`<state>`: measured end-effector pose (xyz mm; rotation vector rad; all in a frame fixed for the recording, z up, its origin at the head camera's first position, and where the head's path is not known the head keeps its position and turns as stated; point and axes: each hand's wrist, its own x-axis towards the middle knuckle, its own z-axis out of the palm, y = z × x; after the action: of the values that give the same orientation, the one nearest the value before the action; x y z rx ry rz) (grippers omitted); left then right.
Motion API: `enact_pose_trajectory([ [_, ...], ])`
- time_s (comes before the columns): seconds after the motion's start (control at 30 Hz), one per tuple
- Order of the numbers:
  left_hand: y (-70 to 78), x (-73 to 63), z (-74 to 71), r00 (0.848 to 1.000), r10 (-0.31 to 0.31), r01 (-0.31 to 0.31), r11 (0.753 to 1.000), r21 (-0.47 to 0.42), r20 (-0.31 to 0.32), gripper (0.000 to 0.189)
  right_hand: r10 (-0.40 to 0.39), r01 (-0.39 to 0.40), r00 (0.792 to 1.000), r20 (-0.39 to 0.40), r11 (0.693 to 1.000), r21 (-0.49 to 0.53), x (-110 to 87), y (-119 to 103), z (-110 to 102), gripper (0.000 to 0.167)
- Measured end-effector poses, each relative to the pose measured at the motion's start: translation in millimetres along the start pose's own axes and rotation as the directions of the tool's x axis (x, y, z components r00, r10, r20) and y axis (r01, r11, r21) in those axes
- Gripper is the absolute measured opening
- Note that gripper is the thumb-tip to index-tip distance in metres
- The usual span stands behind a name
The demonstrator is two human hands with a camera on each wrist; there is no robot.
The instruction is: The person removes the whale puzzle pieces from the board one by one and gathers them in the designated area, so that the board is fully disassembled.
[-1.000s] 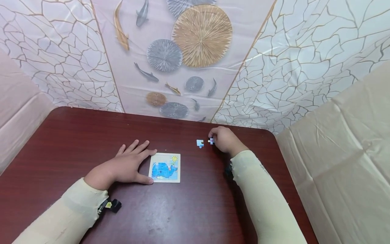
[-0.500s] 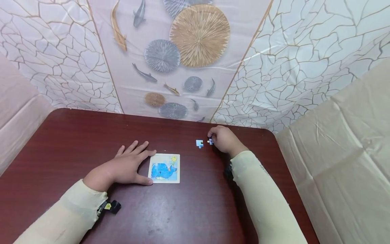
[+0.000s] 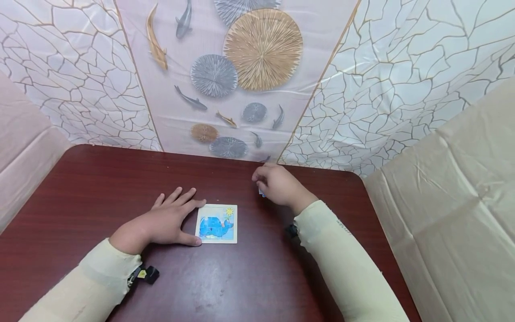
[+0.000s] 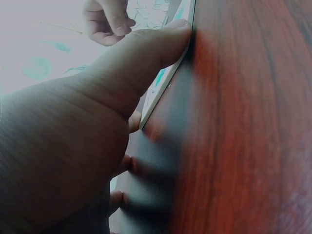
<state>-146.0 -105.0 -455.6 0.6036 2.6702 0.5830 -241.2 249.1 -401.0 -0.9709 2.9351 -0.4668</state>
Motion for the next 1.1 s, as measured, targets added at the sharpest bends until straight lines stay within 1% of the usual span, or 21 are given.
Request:
enact_pose_trajectory([
  [0.2, 0.1, 0.0, 0.0, 1.000, 0.003, -0.003, 1.000, -0.002, 0.003, 0.113, -0.063, 0.062, 0.998, 0.022, 0.997, 0.043, 2.0, -27, 4, 0.015],
  [0.4, 0.3, 0.5, 0.3, 1.000, 0.005, -0.005, 1.000, -0.001, 0.002, 0.112, -0.090, 0.086, 0.995, 0.040, 0.993, 0.078, 1.4, -42, 11, 0.015],
  [0.53, 1.5, 0.5, -0.3, 1.000, 0.003, -0.003, 1.000, -0.005, 0.002, 0.112, -0.072, 0.064, 0.991, 0.108, 0.994, 0.083, 0.6, -52, 15, 0.015],
  [0.63, 2.2, 0.0, -0.5, 1.000, 0.002, -0.002, 1.000, -0.003, 0.000, 0.112, -0.057, 0.041, 0.979, 0.194, 0.995, 0.087, -0.8, -58, 18, 0.015],
  [0.73, 2.1, -0.2, -0.2, 1.000, 0.001, -0.001, 1.000, -0.001, -0.004, 0.112, -0.066, 0.039, 0.961, 0.267, 0.994, 0.107, -2.2, -61, 21, 0.016],
  [0.8, 1.9, 0.0, 0.1, 1.000, 0.000, 0.000, 1.000, 0.002, -0.005, 0.112, -0.077, 0.041, 0.950, 0.302, 0.992, 0.123, -2.5, -62, 22, 0.017],
  [0.93, 1.5, 0.2, -0.2, 1.000, 0.001, -0.001, 1.000, 0.002, -0.004, 0.112, -0.092, 0.045, 0.935, 0.342, 0.989, 0.142, -1.4, -65, 26, 0.022],
  [1.1, 0.5, 0.2, -0.8, 1.000, 0.003, -0.003, 1.000, 0.003, -0.003, 0.112, -0.127, 0.085, 0.928, 0.351, 0.988, 0.130, 2.0, -67, 33, 0.027],
])
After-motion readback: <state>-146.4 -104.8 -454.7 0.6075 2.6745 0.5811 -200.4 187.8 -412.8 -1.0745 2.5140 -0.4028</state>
